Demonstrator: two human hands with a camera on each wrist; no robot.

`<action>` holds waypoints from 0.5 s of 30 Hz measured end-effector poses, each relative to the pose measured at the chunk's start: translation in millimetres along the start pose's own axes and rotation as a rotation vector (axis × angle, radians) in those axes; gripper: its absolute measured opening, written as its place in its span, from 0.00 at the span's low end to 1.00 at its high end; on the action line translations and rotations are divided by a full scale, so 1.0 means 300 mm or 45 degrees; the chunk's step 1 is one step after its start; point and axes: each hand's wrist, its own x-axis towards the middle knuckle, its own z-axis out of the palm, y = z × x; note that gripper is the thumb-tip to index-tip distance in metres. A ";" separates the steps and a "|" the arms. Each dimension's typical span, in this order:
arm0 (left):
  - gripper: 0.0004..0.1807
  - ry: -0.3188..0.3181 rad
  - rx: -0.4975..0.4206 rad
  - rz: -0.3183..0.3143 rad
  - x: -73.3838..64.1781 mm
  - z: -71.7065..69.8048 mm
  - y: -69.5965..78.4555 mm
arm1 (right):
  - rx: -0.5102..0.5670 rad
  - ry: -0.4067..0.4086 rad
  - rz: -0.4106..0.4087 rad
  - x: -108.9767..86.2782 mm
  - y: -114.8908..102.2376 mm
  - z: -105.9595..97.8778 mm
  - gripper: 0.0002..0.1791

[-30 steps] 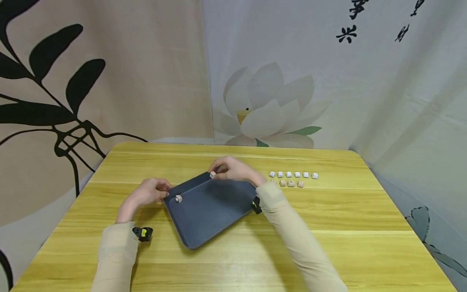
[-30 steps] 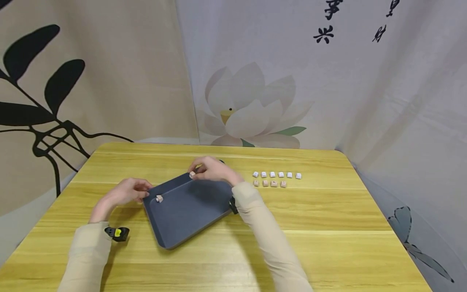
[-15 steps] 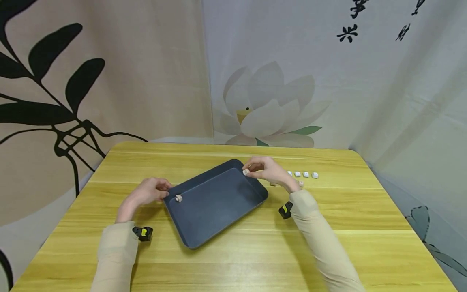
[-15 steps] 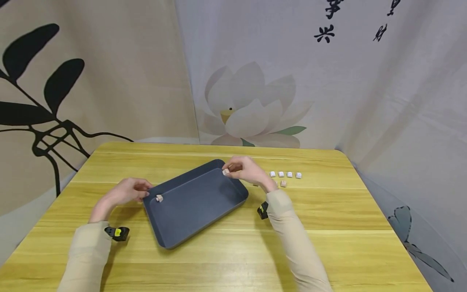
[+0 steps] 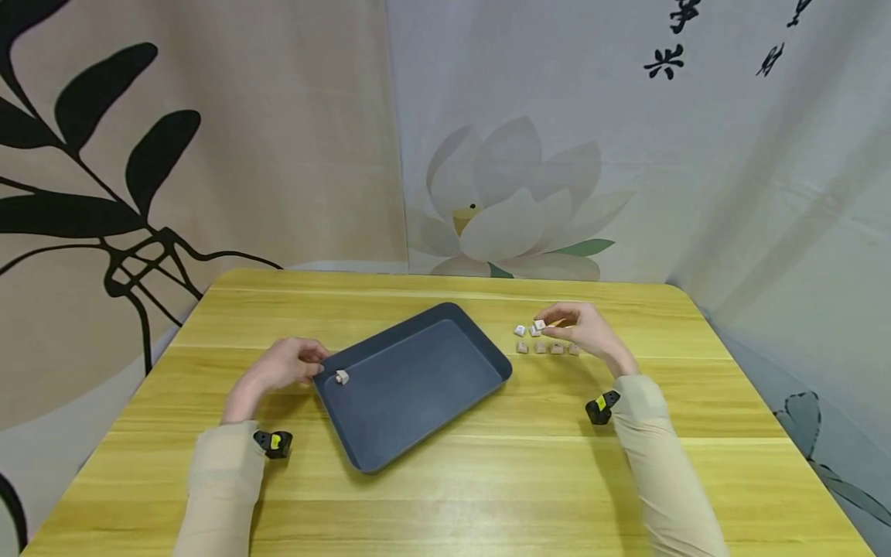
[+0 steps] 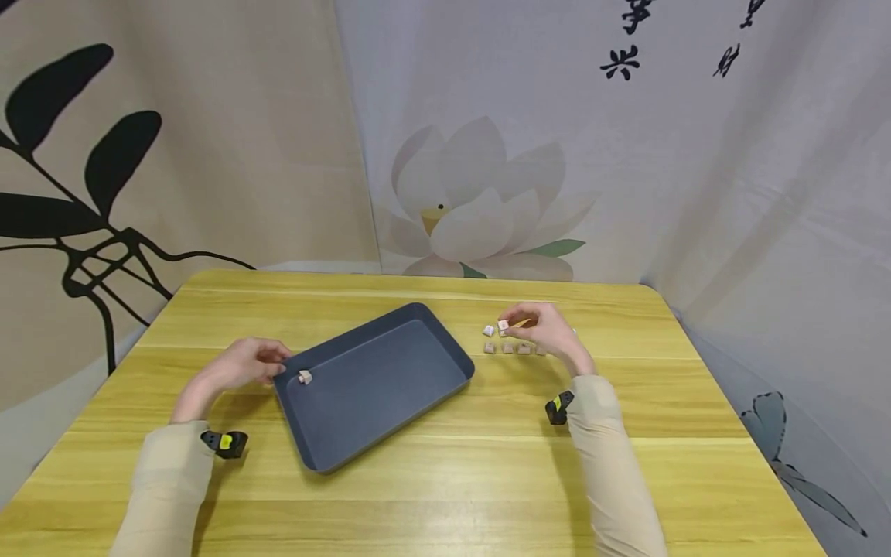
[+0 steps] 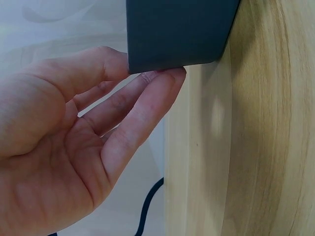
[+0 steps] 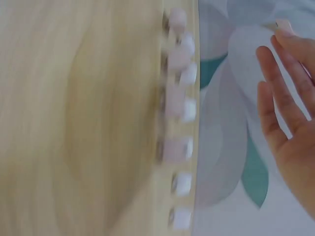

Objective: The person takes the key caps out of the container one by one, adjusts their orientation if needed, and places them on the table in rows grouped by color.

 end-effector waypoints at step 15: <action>0.14 -0.002 -0.004 0.031 0.001 -0.002 -0.005 | -0.136 0.091 0.223 -0.111 0.193 -0.111 0.18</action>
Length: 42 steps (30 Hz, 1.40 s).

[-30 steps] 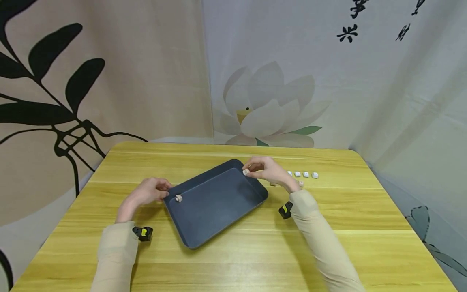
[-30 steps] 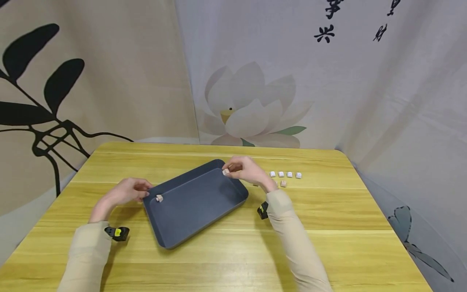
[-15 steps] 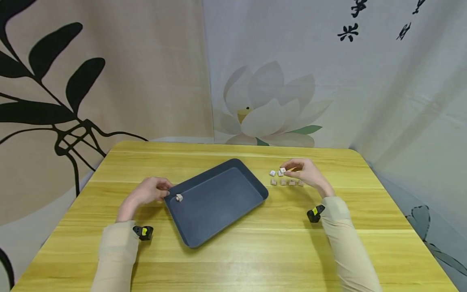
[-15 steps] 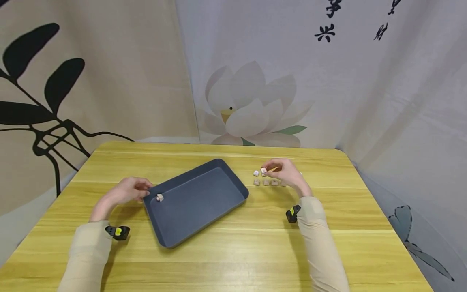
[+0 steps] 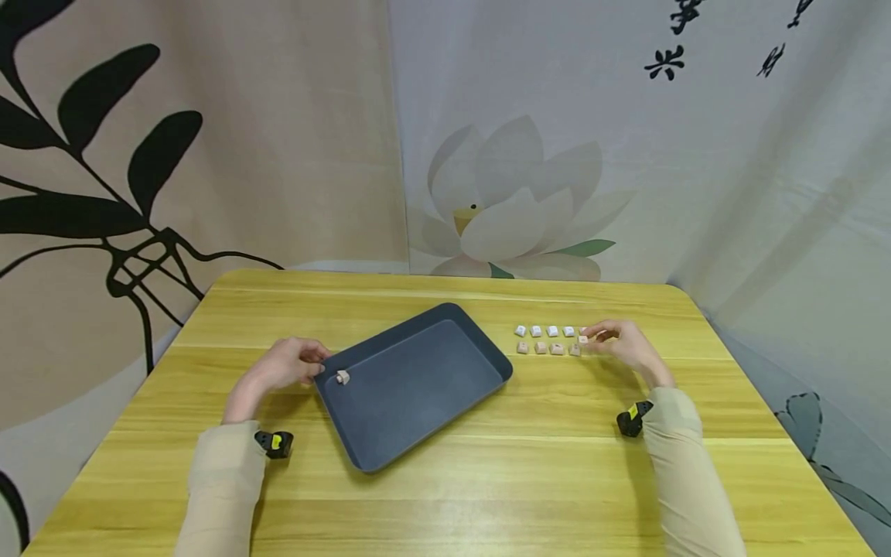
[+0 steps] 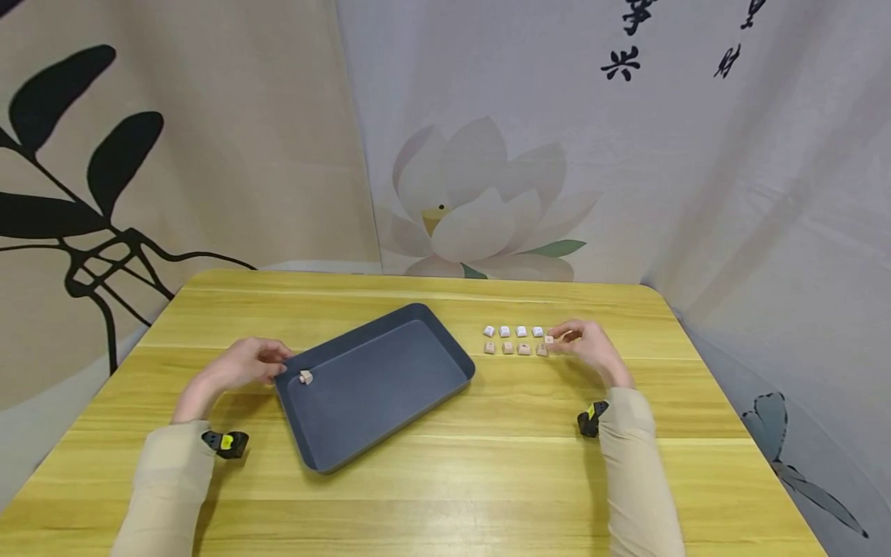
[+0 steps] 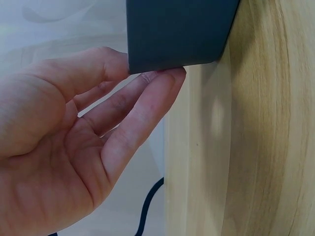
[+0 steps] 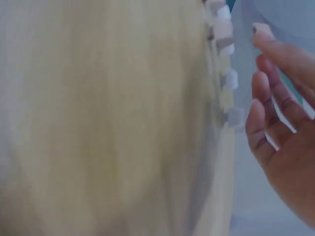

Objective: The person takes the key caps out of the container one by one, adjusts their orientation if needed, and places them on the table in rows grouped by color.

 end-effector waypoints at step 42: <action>0.15 0.016 0.028 -0.013 -0.003 0.003 0.008 | 0.044 0.056 -0.436 0.214 -0.451 0.120 0.13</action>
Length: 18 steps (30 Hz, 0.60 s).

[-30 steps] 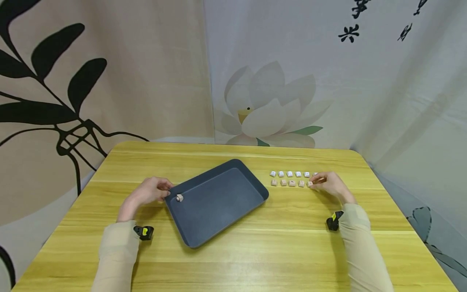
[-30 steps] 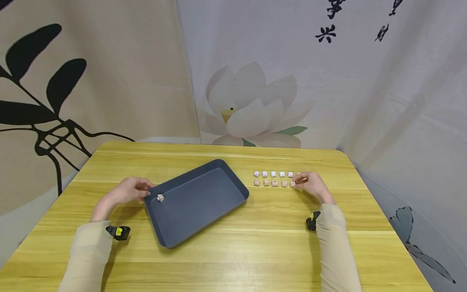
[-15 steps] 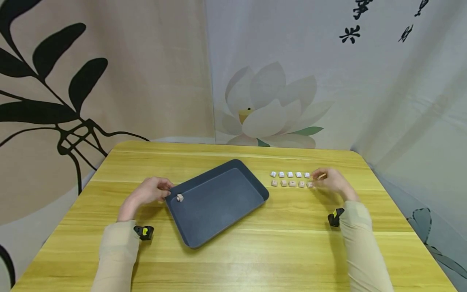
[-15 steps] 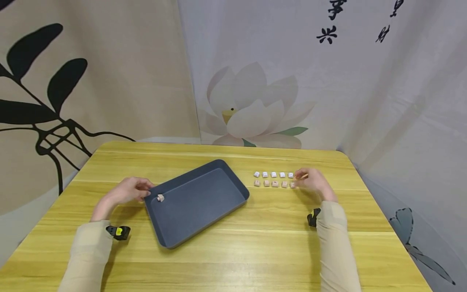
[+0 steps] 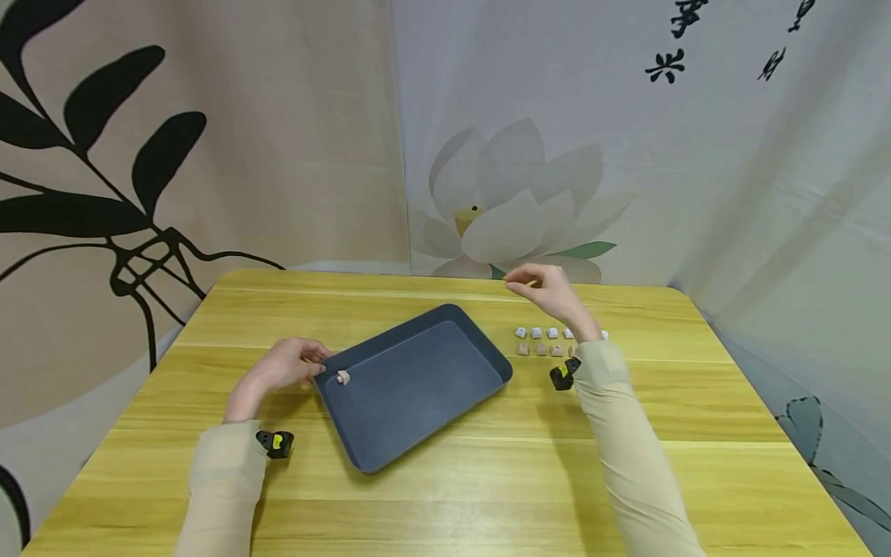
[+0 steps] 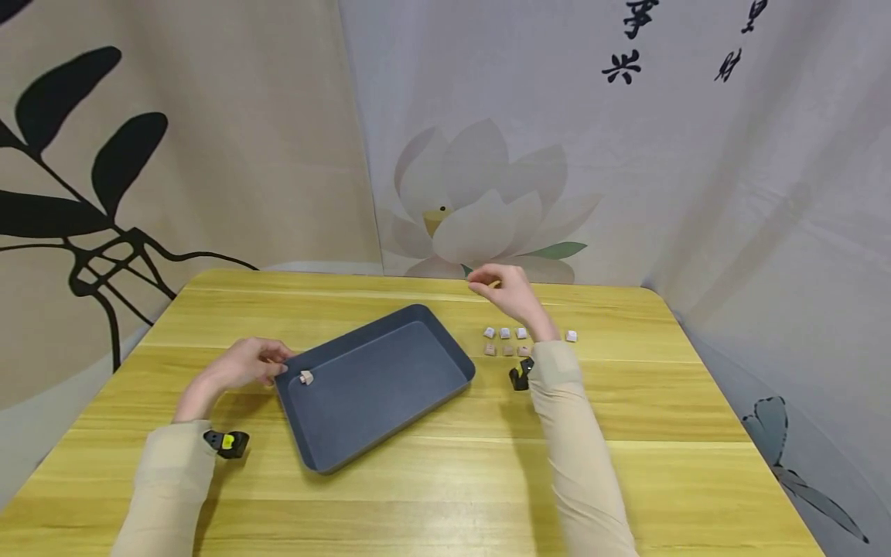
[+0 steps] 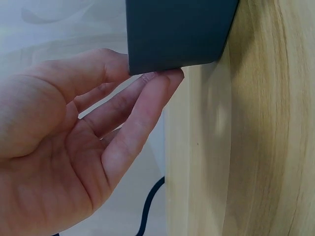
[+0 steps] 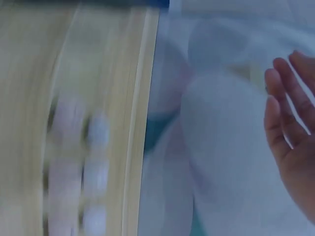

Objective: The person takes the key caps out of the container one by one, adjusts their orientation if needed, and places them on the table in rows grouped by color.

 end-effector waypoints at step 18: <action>0.14 0.010 0.022 -0.034 0.008 -0.001 -0.007 | 0.270 -0.493 -0.190 0.198 -0.249 0.528 0.10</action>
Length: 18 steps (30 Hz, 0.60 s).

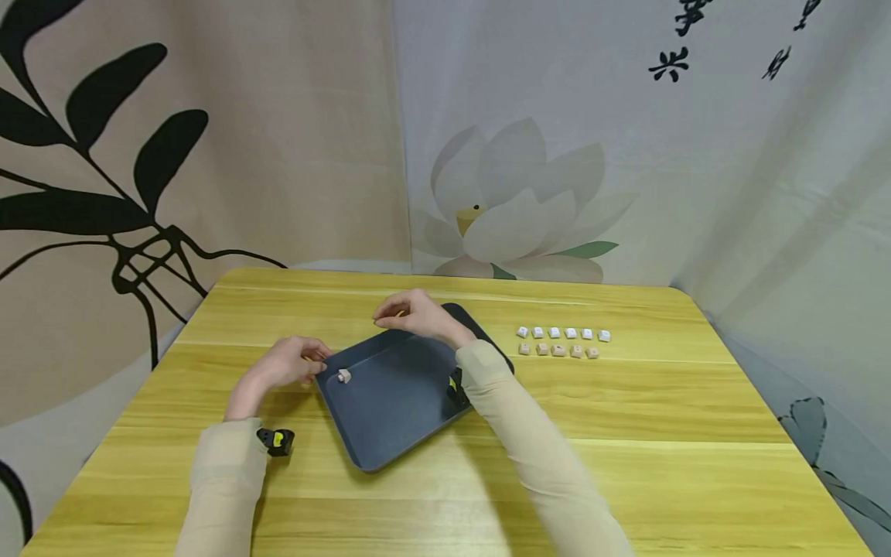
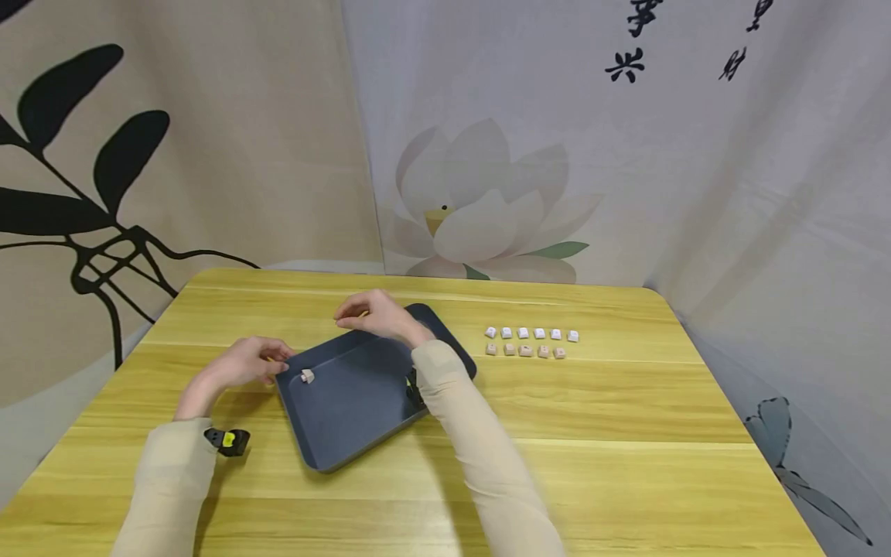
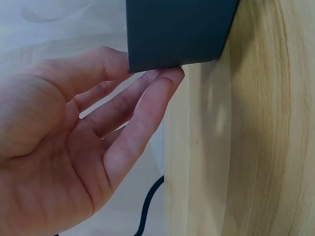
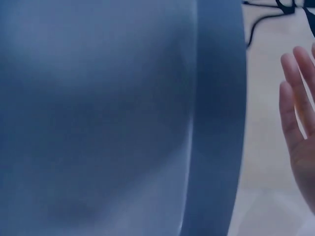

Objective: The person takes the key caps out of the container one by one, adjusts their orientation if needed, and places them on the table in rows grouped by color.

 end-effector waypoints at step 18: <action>0.16 -0.041 0.013 0.001 -0.004 -0.009 -0.007 | -0.031 -0.351 0.091 0.070 -0.013 0.216 0.11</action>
